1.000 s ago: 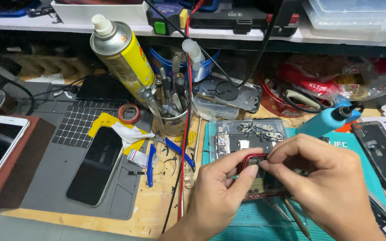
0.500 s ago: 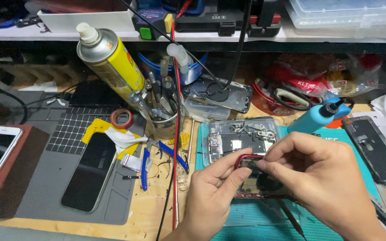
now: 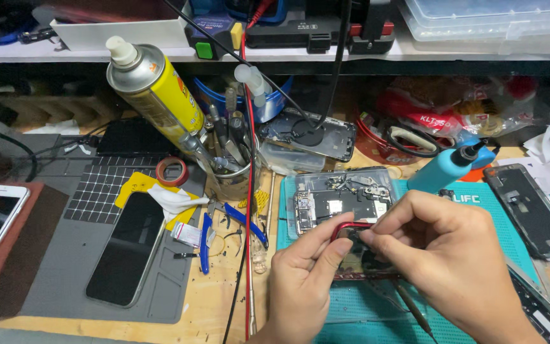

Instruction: The person repairs a disassembled smartphone at a workbench, using a screwdriver to remove and reinstall small screws and transferring internal components between the phone frame and a parts tray. They handle the midframe, battery area, and screen assembly, repositioning the phone repeatedly to work on different edges.

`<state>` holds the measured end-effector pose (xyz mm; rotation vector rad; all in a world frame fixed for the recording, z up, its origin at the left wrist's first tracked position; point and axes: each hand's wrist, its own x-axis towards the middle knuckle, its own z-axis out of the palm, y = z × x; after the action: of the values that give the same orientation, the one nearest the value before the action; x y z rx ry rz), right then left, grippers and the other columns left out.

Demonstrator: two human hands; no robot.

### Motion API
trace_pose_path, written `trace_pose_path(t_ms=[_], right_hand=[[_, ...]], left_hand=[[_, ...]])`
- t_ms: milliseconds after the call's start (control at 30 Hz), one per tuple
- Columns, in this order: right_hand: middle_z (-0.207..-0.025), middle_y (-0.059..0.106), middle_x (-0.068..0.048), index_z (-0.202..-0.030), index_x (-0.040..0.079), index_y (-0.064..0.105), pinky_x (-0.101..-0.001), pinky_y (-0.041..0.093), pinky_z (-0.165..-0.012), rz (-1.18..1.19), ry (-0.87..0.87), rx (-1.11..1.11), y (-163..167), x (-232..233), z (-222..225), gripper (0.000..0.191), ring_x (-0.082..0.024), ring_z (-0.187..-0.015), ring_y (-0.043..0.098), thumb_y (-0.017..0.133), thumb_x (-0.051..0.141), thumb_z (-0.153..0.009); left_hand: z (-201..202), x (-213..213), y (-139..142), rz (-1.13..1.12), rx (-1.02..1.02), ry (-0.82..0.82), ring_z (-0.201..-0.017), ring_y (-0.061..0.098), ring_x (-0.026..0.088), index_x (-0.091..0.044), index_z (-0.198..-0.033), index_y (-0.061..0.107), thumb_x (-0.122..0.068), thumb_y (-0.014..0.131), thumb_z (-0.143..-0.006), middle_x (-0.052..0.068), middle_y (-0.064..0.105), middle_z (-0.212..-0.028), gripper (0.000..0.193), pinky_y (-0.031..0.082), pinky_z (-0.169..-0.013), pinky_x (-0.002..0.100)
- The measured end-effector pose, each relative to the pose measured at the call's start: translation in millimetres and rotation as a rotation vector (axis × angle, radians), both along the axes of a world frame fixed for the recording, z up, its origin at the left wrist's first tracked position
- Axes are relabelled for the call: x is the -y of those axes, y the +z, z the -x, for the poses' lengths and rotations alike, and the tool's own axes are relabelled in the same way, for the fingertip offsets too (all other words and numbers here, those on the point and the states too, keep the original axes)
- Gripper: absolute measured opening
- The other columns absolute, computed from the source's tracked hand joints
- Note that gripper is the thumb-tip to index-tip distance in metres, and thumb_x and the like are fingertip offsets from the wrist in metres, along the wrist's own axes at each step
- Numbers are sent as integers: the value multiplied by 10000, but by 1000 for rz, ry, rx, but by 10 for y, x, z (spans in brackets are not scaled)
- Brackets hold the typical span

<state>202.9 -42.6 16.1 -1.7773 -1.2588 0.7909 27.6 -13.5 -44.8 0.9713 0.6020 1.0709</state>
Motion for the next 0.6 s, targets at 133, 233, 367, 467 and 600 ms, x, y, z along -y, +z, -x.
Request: trace_pose_path(t_ms=[133,233,367,467,600], right_hand=[[-800,739,-71,-813,4,695,-235,574,-581,-107,57,-31,-15,-5,20,103,-75,-709,699,798,-2,-818],[-829,704,-42,-791,8,695,-223,549,-573,-183,84,11,-31,-13,38,133,-55,-704,669,826,23,-808],[-830,627,-21,-834,35,726,-231,451,-501,-200,89,215,11,-38,37,208,-68,-614,512,911,105,-771],[-856,638,-21,-907,44,748,-244,459,-521,-238,93,325,113,-41,-18,188,-113,-625,548,862,135,-789],[-980,725,-60,-1058,46,716,-276,520,-720,-468,278,484,239,-55,-169,243,-151,-842,693,727,191,-863]], left_hand=[[-14,16,-2,-4,13,7,-979,672,74,57,-1336,654,-44,618,-1012,99,768,-1082,341,529,-875,210],[-19,11,3,-20,-1,35,-978,672,77,70,-1312,666,-39,613,-1018,104,770,-1079,318,525,-865,210],[17,-32,32,15,-5,22,-955,680,88,70,-1297,672,-67,583,-1034,115,771,-1060,310,536,-845,220],[63,-89,74,96,54,1,-1000,696,106,70,-1280,666,-74,579,-1015,120,767,-1104,314,543,-895,236],[86,-168,132,233,155,-1,-981,702,136,83,-1247,678,-83,589,-1006,136,760,-1097,306,548,-895,267]])
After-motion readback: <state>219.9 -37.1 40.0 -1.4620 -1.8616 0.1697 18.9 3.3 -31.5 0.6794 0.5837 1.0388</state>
